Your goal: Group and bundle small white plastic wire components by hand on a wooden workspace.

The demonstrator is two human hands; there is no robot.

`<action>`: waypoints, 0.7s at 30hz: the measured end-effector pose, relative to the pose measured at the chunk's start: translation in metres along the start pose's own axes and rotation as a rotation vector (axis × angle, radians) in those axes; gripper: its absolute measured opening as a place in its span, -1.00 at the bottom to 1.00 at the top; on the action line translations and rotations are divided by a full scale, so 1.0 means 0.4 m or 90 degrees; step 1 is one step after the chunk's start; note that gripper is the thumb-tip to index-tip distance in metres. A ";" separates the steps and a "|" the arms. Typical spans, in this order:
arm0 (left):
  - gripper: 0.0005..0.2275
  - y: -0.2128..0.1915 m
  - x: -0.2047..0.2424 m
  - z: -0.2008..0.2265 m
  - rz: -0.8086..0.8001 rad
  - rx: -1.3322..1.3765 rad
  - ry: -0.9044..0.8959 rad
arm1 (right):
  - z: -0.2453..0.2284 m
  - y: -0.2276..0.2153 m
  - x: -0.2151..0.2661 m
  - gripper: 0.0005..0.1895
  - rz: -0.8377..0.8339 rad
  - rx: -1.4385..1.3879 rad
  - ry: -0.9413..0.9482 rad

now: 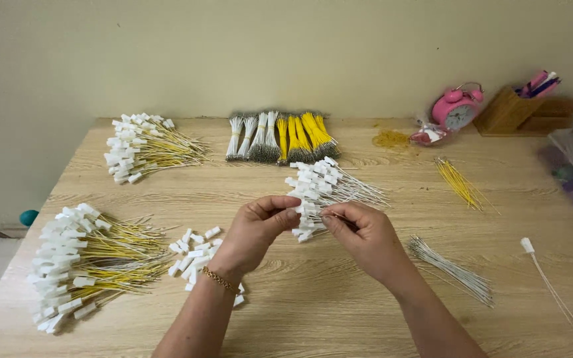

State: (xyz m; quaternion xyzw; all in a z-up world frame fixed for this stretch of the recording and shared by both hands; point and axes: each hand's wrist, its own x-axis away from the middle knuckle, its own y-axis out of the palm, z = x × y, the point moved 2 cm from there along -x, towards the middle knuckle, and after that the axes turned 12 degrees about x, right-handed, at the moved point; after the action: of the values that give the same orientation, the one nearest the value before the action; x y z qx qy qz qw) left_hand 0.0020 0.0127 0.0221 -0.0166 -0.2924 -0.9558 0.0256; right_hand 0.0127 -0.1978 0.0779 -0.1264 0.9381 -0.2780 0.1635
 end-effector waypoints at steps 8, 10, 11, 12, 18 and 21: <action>-0.78 -0.007 0.001 -0.015 -0.014 0.083 -0.013 | -0.032 0.002 -0.006 -0.88 0.010 0.100 -0.034; -0.79 -0.012 -0.001 -0.016 -0.017 0.081 -0.014 | -0.029 0.006 -0.009 -0.88 0.008 0.108 -0.041; -0.79 -0.014 -0.003 -0.017 -0.022 0.073 -0.014 | -0.030 0.006 -0.009 -0.88 0.008 0.111 -0.039; -0.80 -0.017 -0.004 -0.018 -0.028 0.066 -0.013 | -0.031 0.007 -0.009 -0.88 0.008 0.114 -0.036; -0.79 -0.010 0.000 -0.023 -0.026 0.086 -0.037 | -0.033 0.005 -0.010 -0.86 -0.032 0.166 -0.009; -0.78 -0.005 -0.004 -0.020 -0.029 0.093 -0.034 | -0.017 0.018 -0.015 -0.84 -0.043 0.148 -0.028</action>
State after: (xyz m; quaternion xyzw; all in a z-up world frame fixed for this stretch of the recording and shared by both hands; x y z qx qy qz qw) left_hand 0.0035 0.0098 0.0142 -0.0334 -0.3619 -0.9316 -0.0032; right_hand 0.0146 -0.1868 0.0805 -0.1444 0.8910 -0.3873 0.1879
